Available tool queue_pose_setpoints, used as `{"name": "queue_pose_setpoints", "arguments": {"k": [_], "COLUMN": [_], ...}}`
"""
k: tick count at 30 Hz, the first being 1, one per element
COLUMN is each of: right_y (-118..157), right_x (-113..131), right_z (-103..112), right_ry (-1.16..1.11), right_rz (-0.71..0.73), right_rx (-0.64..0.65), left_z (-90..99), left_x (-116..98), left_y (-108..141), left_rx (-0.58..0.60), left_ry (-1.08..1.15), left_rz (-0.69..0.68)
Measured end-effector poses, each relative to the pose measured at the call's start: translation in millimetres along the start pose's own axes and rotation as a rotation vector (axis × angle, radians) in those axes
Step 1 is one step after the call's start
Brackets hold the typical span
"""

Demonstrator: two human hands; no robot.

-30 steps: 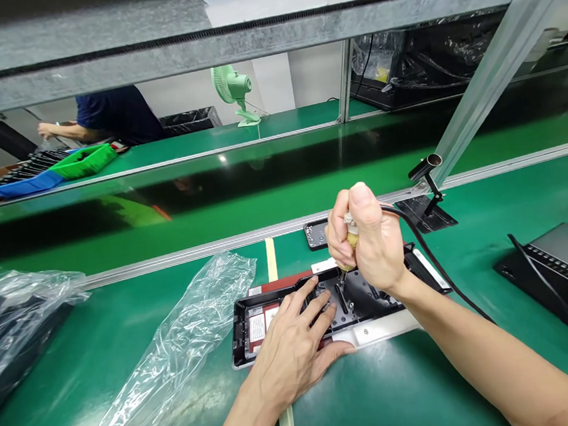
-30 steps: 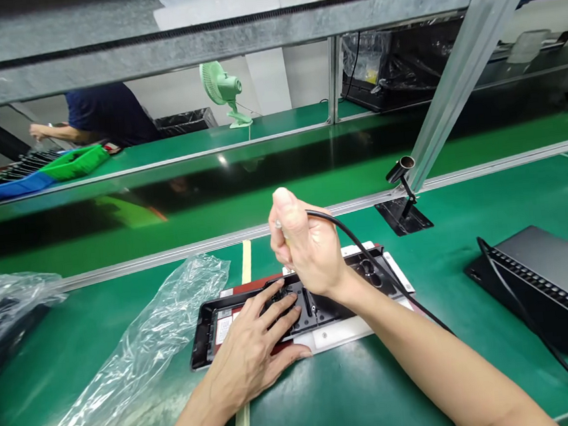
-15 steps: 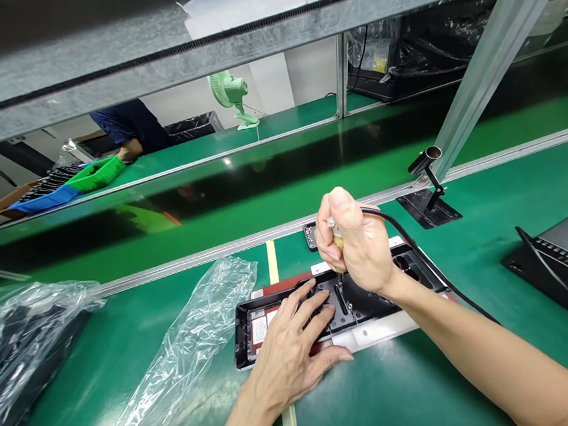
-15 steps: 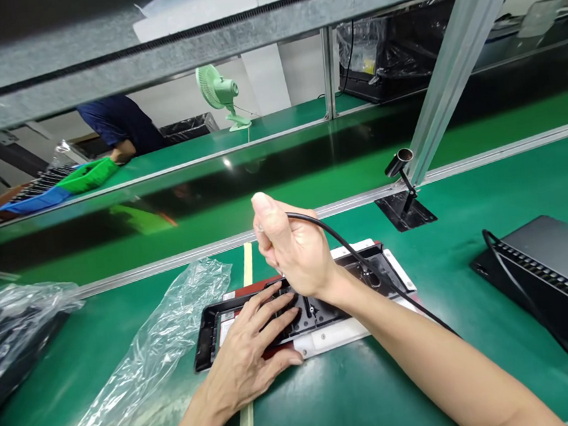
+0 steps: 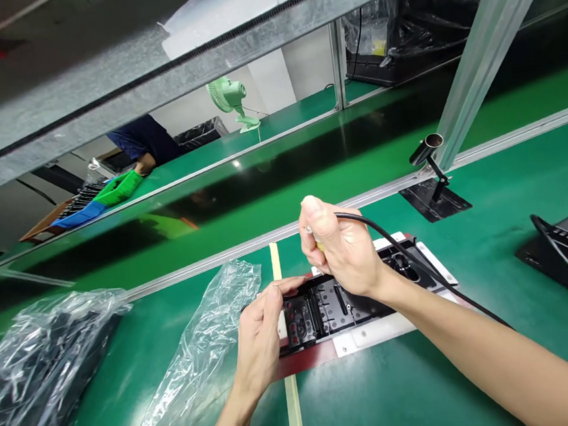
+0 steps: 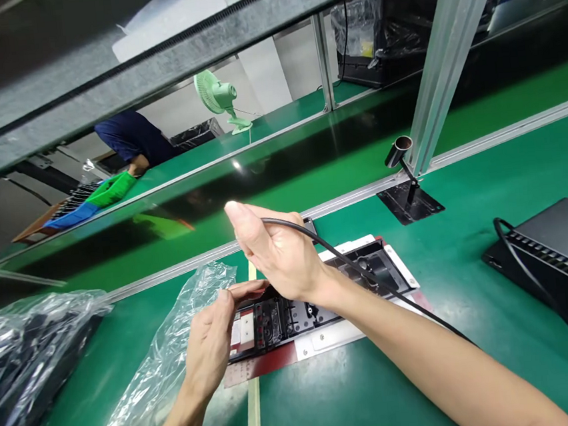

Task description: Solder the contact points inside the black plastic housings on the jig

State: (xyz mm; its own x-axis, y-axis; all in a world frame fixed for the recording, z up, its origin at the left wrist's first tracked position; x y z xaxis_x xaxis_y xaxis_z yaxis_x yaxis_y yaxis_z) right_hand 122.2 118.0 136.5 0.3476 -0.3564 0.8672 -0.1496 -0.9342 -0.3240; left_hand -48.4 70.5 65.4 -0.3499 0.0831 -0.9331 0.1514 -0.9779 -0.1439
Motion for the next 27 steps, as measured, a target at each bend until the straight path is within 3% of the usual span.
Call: {"name": "queue_pose_setpoints", "arguments": {"k": [3, 12, 16, 21, 27], "right_y": [-1, -3, -6, -8, -11], "right_x": [1, 11, 17, 22, 26], "right_z": [1, 0, -1, 1, 3], "right_ry": [0.037, 0.084, 0.139, 0.275, 0.419], "right_rz": [-0.004, 0.053, 0.190, 0.332, 0.467], "right_rx": [0.004, 0.077, 0.088, 0.080, 0.049], "left_z": [-3.0, -27.7, -35.1, -44.0, -61.9], "left_x": [-1, -32, -35, -40, -65], "left_y": [-8, -24, -29, -33, -33], "left_rx": [-0.020, -0.034, -0.053, 0.005, 0.034], "left_ry": [0.054, 0.181, 0.249, 0.269, 0.306], "left_rz": [0.104, -0.028, -0.012, 0.025, 0.000]}}
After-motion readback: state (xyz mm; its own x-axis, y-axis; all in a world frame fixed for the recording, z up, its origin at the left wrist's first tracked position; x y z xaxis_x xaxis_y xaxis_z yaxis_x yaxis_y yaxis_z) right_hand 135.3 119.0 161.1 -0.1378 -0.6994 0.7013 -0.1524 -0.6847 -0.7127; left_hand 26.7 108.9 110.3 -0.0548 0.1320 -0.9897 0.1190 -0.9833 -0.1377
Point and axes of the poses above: each hand's wrist, its own y-axis away from the middle knuckle, its own z-axis out of the back of the hand, x = y × z, the point moved 6 cm from there along -y, towards the middle knuckle, and after that the axes turned 15 degrees about -x, right-handed, at the moved point
